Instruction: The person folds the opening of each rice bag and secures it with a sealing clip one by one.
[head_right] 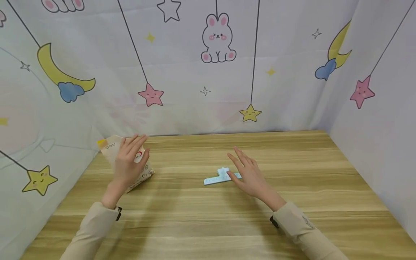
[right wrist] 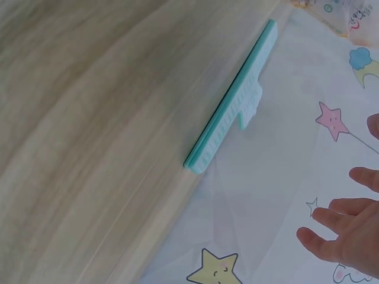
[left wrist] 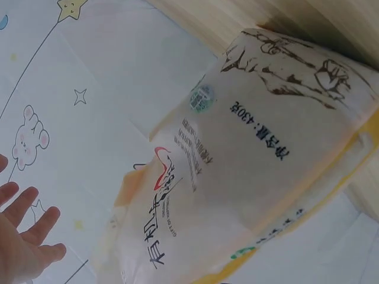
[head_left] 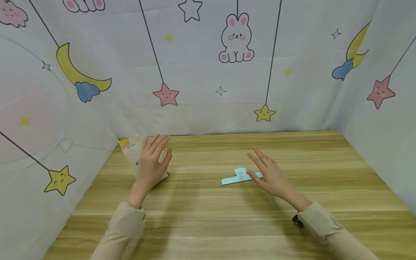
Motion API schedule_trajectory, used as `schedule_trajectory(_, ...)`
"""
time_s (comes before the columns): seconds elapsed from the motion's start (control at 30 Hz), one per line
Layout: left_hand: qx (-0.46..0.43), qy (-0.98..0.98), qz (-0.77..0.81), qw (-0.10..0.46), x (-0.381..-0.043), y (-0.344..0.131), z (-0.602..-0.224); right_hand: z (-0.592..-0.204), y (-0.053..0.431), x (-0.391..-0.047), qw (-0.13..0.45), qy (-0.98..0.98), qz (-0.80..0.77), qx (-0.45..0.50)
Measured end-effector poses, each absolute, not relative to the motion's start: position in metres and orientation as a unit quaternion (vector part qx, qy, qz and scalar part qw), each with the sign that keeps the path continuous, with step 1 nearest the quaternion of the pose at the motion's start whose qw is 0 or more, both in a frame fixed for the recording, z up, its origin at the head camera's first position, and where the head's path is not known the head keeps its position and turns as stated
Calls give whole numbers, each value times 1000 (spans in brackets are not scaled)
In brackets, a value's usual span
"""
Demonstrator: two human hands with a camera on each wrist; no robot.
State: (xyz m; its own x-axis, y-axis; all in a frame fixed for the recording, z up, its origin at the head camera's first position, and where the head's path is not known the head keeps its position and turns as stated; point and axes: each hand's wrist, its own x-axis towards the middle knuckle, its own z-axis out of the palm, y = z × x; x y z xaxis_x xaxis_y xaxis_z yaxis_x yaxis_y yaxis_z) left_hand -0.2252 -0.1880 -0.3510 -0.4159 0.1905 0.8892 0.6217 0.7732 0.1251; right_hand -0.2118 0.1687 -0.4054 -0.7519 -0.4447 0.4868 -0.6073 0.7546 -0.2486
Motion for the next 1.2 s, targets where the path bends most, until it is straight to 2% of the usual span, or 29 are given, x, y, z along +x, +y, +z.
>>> schedule_trajectory(0.2, -240, -816, -210, 482, -227, -197, -343, -405, 168, -212, 213, -909, 210, 291)
schedule_trajectory(0.5, -220, -802, -200, 518, -232, -214, -332, -405, 167, -212, 217, -907, 218, 289)
schedule_trajectory(0.93, -192, -813, -195, 515, -239, -232, -324, -403, 161, -213, 242, -891, 236, 302)
schedule_trajectory(1.2, -156, -837, -181, 492, -239, -236, -318, -401, 152, -217, 262, -877, 249, 316)
